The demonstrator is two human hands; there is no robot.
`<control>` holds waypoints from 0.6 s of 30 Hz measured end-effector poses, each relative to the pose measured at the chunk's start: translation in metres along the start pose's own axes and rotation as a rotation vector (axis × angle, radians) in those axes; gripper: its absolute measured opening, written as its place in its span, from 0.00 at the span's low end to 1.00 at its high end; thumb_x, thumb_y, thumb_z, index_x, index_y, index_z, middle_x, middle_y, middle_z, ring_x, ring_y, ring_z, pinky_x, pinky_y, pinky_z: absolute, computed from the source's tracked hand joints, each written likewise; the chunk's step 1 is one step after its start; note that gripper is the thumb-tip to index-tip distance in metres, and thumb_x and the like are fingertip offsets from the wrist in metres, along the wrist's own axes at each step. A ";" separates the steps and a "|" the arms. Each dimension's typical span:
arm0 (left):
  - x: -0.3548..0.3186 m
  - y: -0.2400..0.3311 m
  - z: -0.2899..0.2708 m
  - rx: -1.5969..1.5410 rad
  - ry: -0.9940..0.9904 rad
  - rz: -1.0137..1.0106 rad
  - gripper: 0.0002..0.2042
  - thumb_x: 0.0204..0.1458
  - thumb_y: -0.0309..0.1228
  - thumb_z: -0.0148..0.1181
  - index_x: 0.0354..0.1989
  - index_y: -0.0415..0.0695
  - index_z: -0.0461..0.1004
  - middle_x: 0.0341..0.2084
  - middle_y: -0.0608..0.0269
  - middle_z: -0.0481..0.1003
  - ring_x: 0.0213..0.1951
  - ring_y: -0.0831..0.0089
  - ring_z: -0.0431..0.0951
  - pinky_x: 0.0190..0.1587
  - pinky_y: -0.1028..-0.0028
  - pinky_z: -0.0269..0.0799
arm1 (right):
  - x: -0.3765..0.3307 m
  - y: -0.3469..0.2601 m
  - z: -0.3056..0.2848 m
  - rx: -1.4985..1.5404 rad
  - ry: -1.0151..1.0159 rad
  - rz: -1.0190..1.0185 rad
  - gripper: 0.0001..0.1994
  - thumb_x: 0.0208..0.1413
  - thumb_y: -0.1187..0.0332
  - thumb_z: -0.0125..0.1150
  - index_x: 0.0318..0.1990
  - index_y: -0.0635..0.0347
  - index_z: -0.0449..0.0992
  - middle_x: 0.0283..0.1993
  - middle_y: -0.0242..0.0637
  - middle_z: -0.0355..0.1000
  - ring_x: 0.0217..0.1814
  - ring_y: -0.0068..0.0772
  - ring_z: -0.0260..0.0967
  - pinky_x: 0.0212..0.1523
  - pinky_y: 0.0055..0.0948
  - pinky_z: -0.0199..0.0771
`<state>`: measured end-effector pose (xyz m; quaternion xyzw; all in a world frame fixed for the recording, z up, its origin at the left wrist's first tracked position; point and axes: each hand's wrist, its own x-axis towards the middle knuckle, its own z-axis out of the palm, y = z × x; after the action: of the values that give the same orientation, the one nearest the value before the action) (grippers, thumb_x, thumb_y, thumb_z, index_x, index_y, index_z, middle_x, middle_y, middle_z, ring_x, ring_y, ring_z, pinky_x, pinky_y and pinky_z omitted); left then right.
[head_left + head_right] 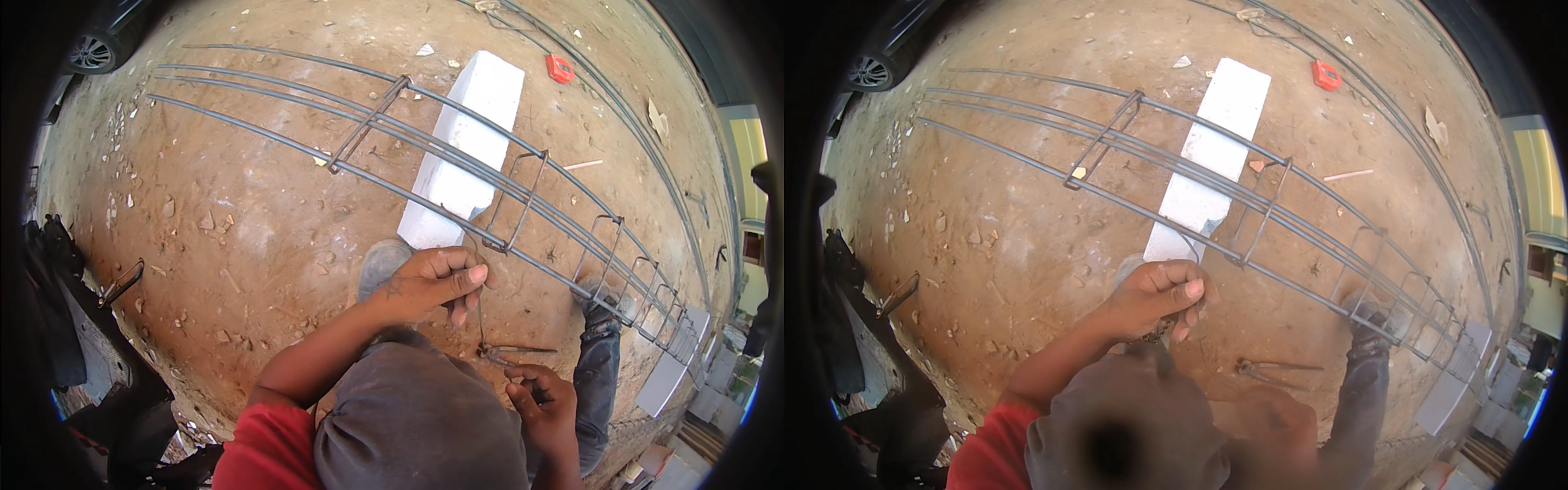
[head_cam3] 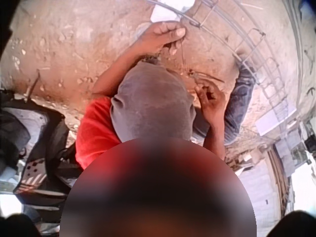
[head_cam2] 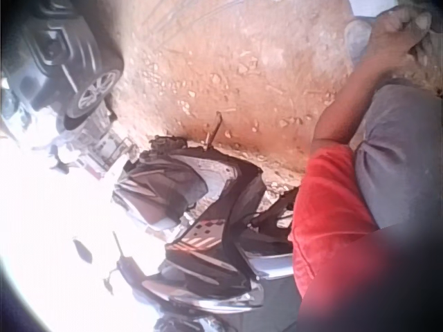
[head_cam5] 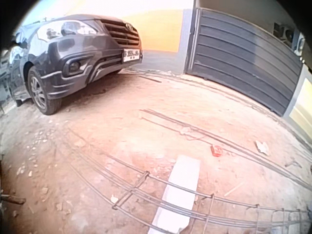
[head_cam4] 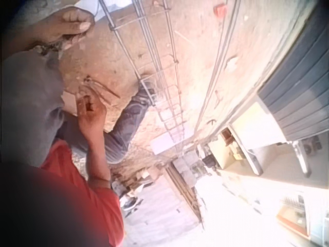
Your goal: The person assembles a rebar cage by tying intersecting steel bars with wire using pliers. They repeatedly wrap wire around bar intersections and twist it tight to secure the structure.
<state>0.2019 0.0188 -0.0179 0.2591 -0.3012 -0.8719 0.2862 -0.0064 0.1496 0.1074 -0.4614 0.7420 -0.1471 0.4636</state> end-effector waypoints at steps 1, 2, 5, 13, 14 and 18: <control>-0.006 0.002 0.000 -0.047 0.104 0.031 0.16 0.65 0.42 0.51 0.41 0.39 0.74 0.22 0.67 0.72 0.23 0.78 0.74 0.27 0.79 0.69 | -0.003 0.001 -0.006 0.127 -0.068 0.050 0.09 0.57 0.71 0.67 0.39 0.68 0.80 0.25 0.33 0.75 0.25 0.17 0.67 0.27 0.18 0.65; -0.011 0.005 -0.002 -0.089 0.210 0.064 0.14 0.65 0.41 0.52 0.39 0.40 0.74 0.22 0.67 0.72 0.23 0.78 0.74 0.26 0.79 0.69 | -0.005 0.004 -0.014 0.256 -0.135 0.096 0.10 0.57 0.69 0.67 0.39 0.69 0.80 0.24 0.35 0.74 0.23 0.18 0.67 0.25 0.19 0.65; -0.016 0.010 -0.005 -0.151 0.402 0.224 0.15 0.64 0.43 0.54 0.39 0.42 0.74 0.24 0.69 0.73 0.25 0.81 0.74 0.29 0.80 0.69 | -0.009 0.017 -0.024 0.510 -0.243 0.009 0.15 0.57 0.62 0.67 0.36 0.71 0.80 0.20 0.38 0.73 0.15 0.21 0.63 0.17 0.22 0.60; -0.002 0.006 0.022 -0.113 0.473 0.571 0.12 0.65 0.37 0.53 0.37 0.40 0.73 0.30 0.65 0.74 0.26 0.80 0.74 0.31 0.80 0.69 | 0.006 0.038 -0.022 0.260 0.102 0.085 0.18 0.59 0.61 0.66 0.21 0.63 0.75 0.14 0.26 0.63 0.14 0.13 0.54 0.16 0.19 0.48; -0.003 0.005 0.029 0.000 0.486 0.630 0.12 0.65 0.37 0.53 0.36 0.40 0.73 0.31 0.65 0.74 0.26 0.81 0.73 0.31 0.79 0.69 | 0.012 0.041 -0.024 0.261 0.154 0.117 0.18 0.60 0.61 0.65 0.21 0.63 0.74 0.14 0.26 0.63 0.14 0.13 0.53 0.16 0.19 0.48; 0.000 0.010 0.035 0.118 0.447 0.538 0.13 0.65 0.35 0.53 0.32 0.39 0.73 0.29 0.65 0.74 0.26 0.81 0.73 0.31 0.77 0.70 | 0.018 0.061 -0.026 0.222 0.065 0.236 0.18 0.61 0.61 0.64 0.23 0.65 0.76 0.17 0.28 0.66 0.18 0.15 0.60 0.20 0.20 0.57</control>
<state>0.1833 0.0249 0.0127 0.3711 -0.3385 -0.6681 0.5490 -0.0638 0.1617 0.0720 -0.3122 0.7847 -0.1874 0.5016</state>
